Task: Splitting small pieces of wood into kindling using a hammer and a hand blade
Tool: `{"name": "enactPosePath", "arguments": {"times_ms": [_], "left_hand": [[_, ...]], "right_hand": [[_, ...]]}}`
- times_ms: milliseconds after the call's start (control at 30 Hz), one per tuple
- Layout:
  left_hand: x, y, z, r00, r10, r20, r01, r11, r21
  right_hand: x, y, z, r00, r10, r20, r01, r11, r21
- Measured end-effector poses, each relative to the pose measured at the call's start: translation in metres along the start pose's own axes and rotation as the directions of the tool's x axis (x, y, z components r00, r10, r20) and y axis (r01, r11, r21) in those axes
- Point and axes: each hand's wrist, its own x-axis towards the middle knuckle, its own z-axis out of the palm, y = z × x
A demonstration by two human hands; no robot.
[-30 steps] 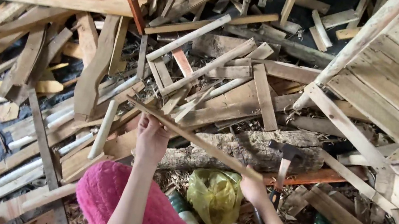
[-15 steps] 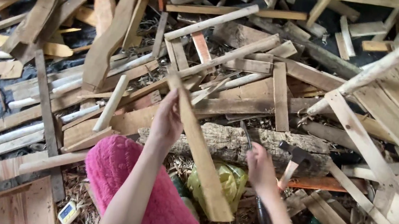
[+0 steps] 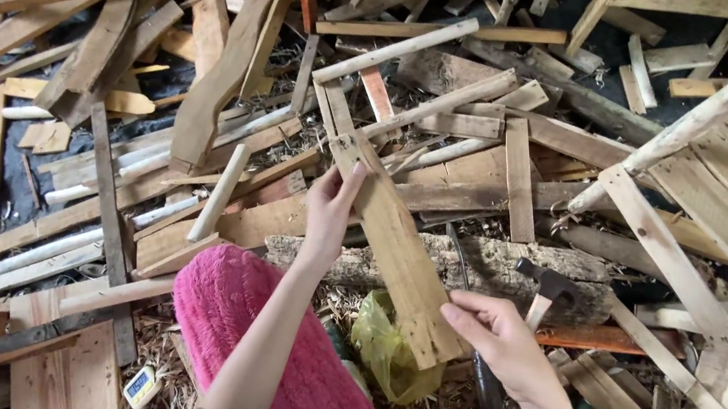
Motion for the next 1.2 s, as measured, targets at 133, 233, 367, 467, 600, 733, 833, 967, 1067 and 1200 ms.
{"name": "enactPosePath", "arguments": {"times_ms": [133, 233, 367, 467, 600, 733, 833, 967, 1067, 1200], "left_hand": [[-0.004, -0.009, 0.006, 0.972, 0.228, 0.058, -0.232, 0.886, 0.401], [-0.018, 0.009, 0.017, 0.867, 0.409, 0.285, -0.495, 0.642, 0.586], [-0.04, 0.004, 0.037, 0.623, 0.01, 0.782, -0.766, 0.21, 0.608], [-0.049, -0.032, 0.045, 0.281, 0.323, 0.904, -0.959, 0.111, 0.259], [-0.024, -0.065, 0.046, 0.242, 0.591, 0.769, -0.951, -0.012, 0.309], [-0.006, -0.067, 0.023, 0.753, 0.428, 0.5, -0.658, 0.496, 0.566], [0.025, -0.109, 0.011, 0.845, 0.353, 0.401, -0.526, 0.68, 0.51], [0.024, -0.108, 0.025, 0.89, 0.303, 0.341, -0.413, 0.852, 0.322], [-0.014, -0.048, 0.049, 0.884, 0.382, 0.267, -0.444, 0.866, 0.231], [0.0, -0.048, 0.039, 0.803, 0.542, 0.246, -0.595, 0.742, 0.308]], "right_hand": [[0.011, 0.002, 0.002, 0.982, 0.09, -0.169, -0.016, 0.918, 0.397], [0.016, 0.009, -0.003, 0.949, 0.138, -0.282, -0.002, 0.901, 0.434], [0.023, 0.013, -0.007, 0.938, 0.162, -0.308, 0.025, 0.852, 0.522], [0.036, 0.031, -0.007, 0.965, 0.002, -0.263, 0.112, 0.902, 0.416], [0.034, 0.026, 0.002, 0.931, -0.117, -0.345, 0.224, 0.93, 0.291], [0.096, 0.12, -0.012, 0.908, -0.038, -0.418, -0.105, 0.944, -0.312], [0.117, 0.16, -0.004, 0.927, 0.172, -0.333, -0.341, 0.755, -0.56], [0.146, 0.232, 0.006, 0.931, 0.327, -0.162, -0.327, 0.945, 0.028], [0.158, 0.253, 0.007, 0.943, 0.244, -0.227, -0.248, 0.969, 0.013], [0.155, 0.243, 0.008, 0.942, 0.204, -0.265, -0.218, 0.976, -0.024]]}}
